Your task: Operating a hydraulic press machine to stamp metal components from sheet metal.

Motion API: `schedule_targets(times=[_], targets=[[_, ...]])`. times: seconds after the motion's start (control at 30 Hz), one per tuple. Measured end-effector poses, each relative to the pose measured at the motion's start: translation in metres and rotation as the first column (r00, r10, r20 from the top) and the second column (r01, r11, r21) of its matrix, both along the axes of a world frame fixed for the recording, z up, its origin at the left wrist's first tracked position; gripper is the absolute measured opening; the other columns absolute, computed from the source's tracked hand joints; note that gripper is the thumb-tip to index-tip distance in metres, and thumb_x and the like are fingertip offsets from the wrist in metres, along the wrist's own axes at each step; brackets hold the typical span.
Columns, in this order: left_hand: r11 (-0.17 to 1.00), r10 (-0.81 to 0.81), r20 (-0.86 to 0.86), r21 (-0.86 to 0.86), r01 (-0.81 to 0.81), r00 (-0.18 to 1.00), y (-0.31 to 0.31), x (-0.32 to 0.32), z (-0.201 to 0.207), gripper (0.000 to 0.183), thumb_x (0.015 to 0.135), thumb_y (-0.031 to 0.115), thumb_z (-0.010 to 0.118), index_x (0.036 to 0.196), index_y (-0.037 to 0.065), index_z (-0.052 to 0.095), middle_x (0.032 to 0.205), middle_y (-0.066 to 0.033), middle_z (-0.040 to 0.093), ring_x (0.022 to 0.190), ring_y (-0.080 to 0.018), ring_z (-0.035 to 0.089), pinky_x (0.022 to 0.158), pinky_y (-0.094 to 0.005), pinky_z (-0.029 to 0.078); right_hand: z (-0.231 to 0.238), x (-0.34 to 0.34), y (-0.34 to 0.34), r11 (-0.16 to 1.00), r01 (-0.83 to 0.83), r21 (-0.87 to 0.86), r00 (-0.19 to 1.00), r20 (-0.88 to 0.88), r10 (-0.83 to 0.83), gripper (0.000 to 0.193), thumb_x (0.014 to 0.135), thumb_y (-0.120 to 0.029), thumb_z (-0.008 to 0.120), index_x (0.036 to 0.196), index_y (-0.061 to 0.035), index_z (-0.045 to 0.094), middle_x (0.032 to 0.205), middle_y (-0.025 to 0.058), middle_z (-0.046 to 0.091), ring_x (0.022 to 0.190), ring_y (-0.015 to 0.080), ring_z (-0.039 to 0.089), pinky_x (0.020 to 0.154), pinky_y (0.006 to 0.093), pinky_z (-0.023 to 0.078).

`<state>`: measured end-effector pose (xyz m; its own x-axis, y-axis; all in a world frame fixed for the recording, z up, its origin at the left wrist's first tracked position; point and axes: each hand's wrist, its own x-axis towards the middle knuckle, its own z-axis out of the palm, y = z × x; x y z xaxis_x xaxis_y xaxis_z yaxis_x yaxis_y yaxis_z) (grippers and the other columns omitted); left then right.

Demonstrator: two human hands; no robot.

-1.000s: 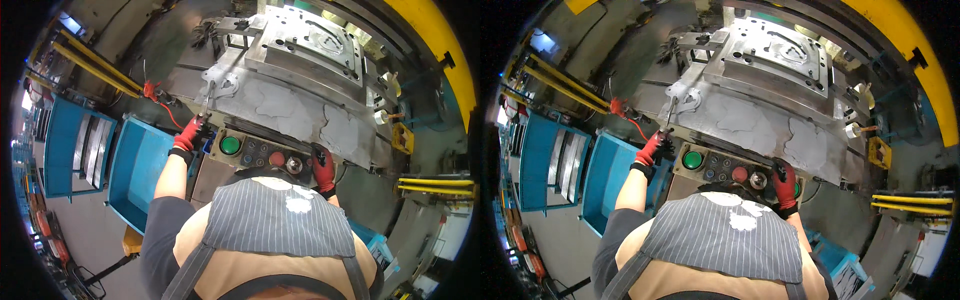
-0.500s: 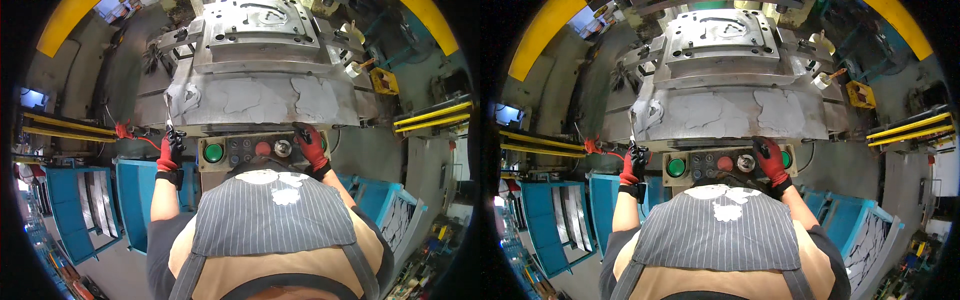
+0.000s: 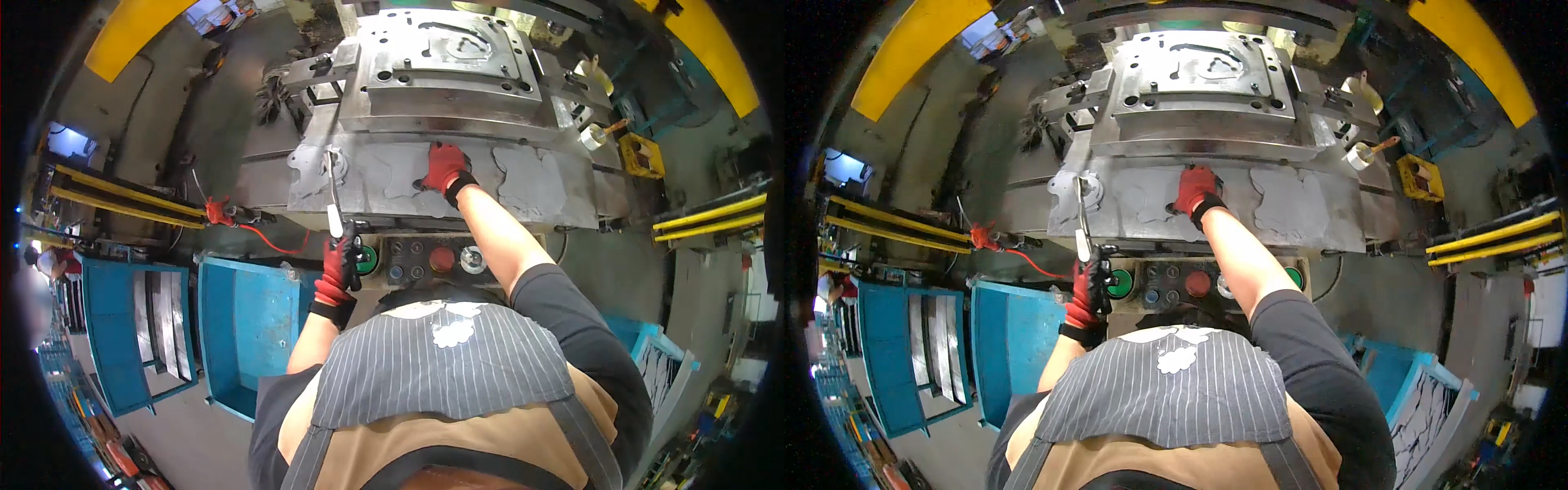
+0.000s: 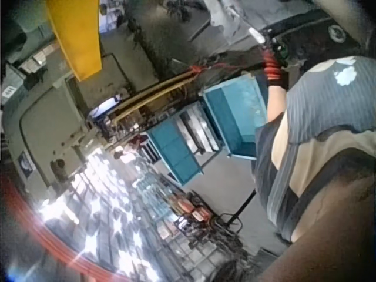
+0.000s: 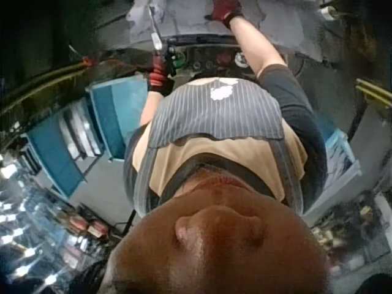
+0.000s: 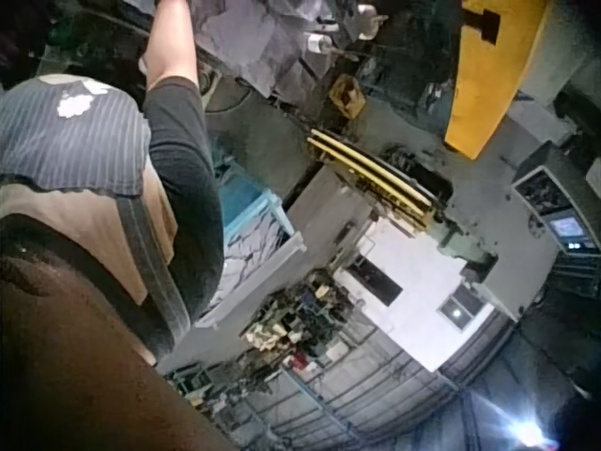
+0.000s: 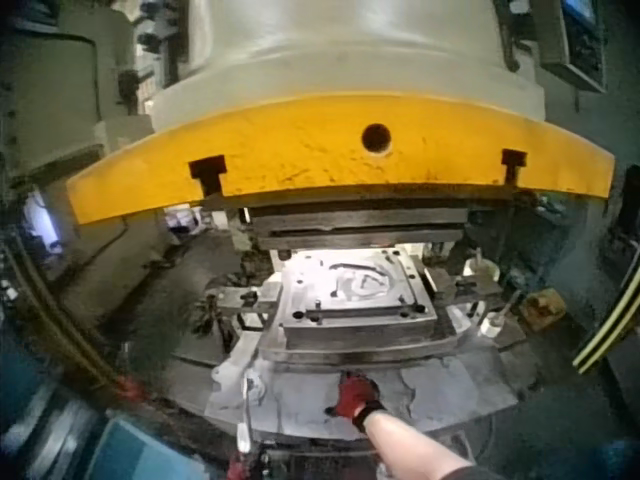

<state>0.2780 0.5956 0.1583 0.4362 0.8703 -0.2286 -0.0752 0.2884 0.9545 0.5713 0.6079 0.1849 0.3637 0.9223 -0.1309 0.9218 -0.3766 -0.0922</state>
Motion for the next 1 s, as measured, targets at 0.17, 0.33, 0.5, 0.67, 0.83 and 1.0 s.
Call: schedule_targets(times=[0.17,0.33,0.5,0.67,0.83,1.0], targets=[[0.987,0.125,-0.045,-0.093,-0.129,0.991,-0.012,-0.01,-0.014,0.016,0.08,0.022,0.061,0.082,0.007,0.054,0.065,0.0021,0.05,0.055,-0.0071,0.046,0.047,-0.023,0.038,-0.024,0.017,0.005,0.996,0.072,0.044,0.99,-0.126,-0.066,0.078,0.047,-0.049,0.076,0.105,-0.0021,0.052,0.095,0.0201,0.058,0.09,0.0342,0.057,0.078,0.04,0.046],[0.977,0.172,-0.063,-0.114,-0.179,0.983,-0.007,-0.016,-0.027,0.017,0.079,0.018,0.063,0.087,0.006,0.054,0.067,0.0012,0.051,0.058,-0.0075,0.048,0.051,-0.0232,0.04,-0.022,0.035,-0.016,0.993,0.026,0.115,0.995,-0.098,-0.015,0.073,0.047,-0.046,0.075,0.103,-0.0042,0.055,0.097,0.0192,0.058,0.092,0.0334,0.056,0.08,0.0389,0.046],[0.984,0.116,-0.073,-0.129,-0.125,0.991,-0.004,-0.004,-0.042,0.015,0.079,0.017,0.063,0.084,0.006,0.054,0.064,0.0007,0.051,0.052,-0.0078,0.046,0.045,-0.0241,0.038,-0.007,0.013,-0.016,0.979,0.161,0.125,0.987,-0.04,-0.157,0.082,0.045,-0.057,0.073,0.102,-0.0015,0.056,0.098,0.0213,0.056,0.092,0.0343,0.055,0.079,0.0405,0.046],[0.994,-0.048,-0.03,-0.097,0.045,0.998,-0.001,0.022,-0.021,0.016,0.079,0.018,0.062,0.073,0.007,0.053,0.055,0.0031,0.048,0.044,-0.0079,0.044,0.04,-0.025,0.034,-0.006,0.02,-0.01,0.986,0.162,-0.036,0.986,-0.021,-0.162,0.087,0.042,-0.062,0.072,0.103,-0.0025,0.053,0.1,0.0201,0.055,0.094,0.0327,0.055,0.079,0.0405,0.046],[0.996,-0.01,-0.115,0.083,0.02,0.993,-0.009,0.034,0.006,0.014,0.08,0.017,0.061,0.082,0.003,0.057,0.069,0.0038,0.053,0.059,-0.0061,0.045,0.052,-0.0242,0.038,-0.018,0.035,-0.022,0.953,0.301,0.026,0.942,-0.162,-0.293,0.084,0.044,-0.055,0.077,0.104,-0.0022,0.053,0.104,0.0181,0.057,0.097,0.03,0.056,0.082,0.0382,0.046],[0.997,-0.069,-0.045,0.022,0.07,0.997,0.007,0.014,-0.045,0.014,0.079,0.016,0.062,0.082,0.003,0.057,0.067,0.0033,0.053,0.059,-0.0056,0.045,0.051,-0.0247,0.038,-0.019,0.052,-0.048,0.878,0.413,0.243,0.524,-0.851,-0.011,0.051,0.06,-0.024,0.076,0.097,0.0026,0.054,0.088,0.0115,0.06,0.078,0.0207,0.056,0.069,0.0303,0.044]])
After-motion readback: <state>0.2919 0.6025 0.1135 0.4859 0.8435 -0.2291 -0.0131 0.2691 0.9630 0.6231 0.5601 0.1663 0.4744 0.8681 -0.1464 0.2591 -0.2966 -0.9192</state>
